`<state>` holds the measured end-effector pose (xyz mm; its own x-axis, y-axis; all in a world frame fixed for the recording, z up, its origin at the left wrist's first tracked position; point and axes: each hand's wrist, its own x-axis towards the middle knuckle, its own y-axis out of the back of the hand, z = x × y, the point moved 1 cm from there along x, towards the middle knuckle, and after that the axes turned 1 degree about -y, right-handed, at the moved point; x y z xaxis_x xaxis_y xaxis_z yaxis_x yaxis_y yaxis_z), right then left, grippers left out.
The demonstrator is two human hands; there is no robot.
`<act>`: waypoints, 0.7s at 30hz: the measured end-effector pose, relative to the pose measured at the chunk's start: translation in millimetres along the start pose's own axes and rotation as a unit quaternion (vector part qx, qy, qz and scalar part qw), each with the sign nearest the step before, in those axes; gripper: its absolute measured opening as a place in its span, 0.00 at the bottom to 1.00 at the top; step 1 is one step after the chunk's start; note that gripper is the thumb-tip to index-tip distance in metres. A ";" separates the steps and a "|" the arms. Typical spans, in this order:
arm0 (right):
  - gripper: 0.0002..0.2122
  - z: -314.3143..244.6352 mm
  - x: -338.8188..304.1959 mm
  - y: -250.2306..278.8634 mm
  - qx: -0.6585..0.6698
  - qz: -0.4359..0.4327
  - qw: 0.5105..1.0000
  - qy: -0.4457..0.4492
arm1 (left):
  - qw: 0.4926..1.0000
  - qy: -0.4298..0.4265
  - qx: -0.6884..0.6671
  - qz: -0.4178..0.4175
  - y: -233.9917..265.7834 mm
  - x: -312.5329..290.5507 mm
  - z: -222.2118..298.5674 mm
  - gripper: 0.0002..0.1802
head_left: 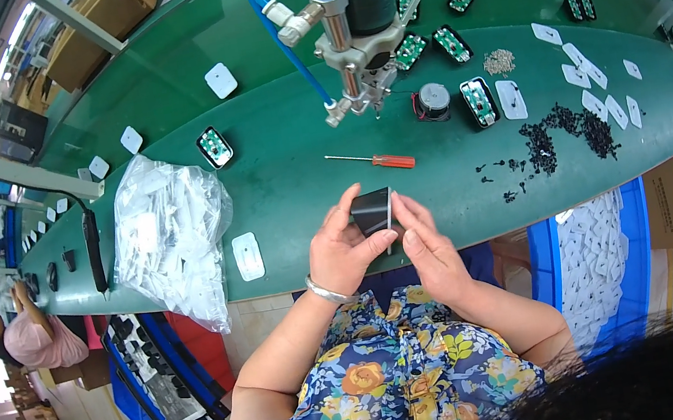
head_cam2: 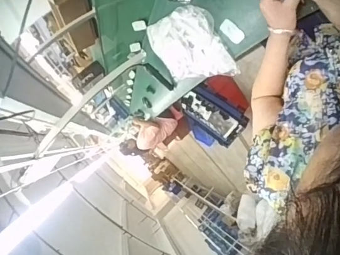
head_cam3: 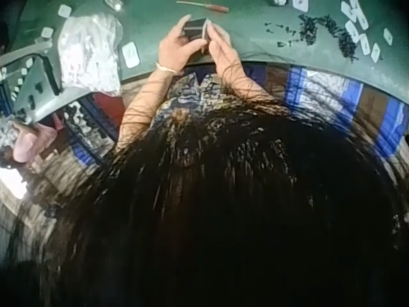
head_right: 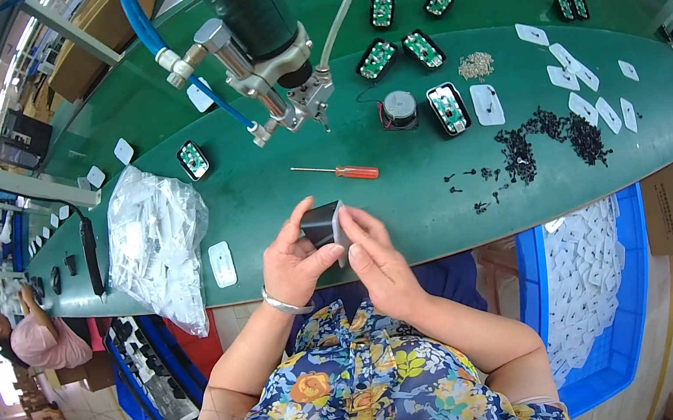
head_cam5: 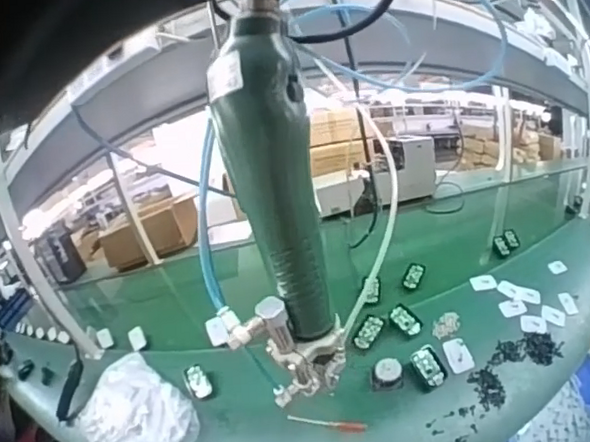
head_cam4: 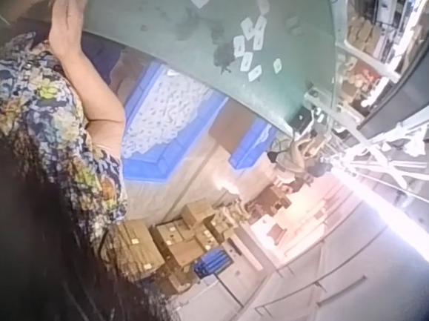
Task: The person assembles electronic components by placing a PCB into a plastic housing, then securing it with screws using a pneumatic screwdriver.
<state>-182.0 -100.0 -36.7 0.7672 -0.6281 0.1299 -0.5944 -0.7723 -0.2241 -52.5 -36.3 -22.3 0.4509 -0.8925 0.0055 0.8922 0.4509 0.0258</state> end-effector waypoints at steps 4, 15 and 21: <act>0.18 2.6 7.6 0.0 -0.174 0.072 0.977 0.098 | 0.968 0.056 -0.237 -0.057 -2.4 -0.1 2.5 0.38; 0.27 -6.8 16.7 -24.4 -0.216 0.049 0.974 0.043 | 0.955 0.066 -0.290 -0.010 9.2 -12.4 -3.2 0.21; 0.31 -89.9 94.2 22.1 -0.181 0.073 0.935 0.295 | 0.939 0.092 -0.329 0.023 27.7 -18.6 -4.4 0.18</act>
<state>-144.5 -184.7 57.5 0.4678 -0.5903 0.6578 -0.8076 -0.5879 0.0468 -36.0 -7.2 -26.1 0.4323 -0.8828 -0.1839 0.6661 0.4501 -0.5948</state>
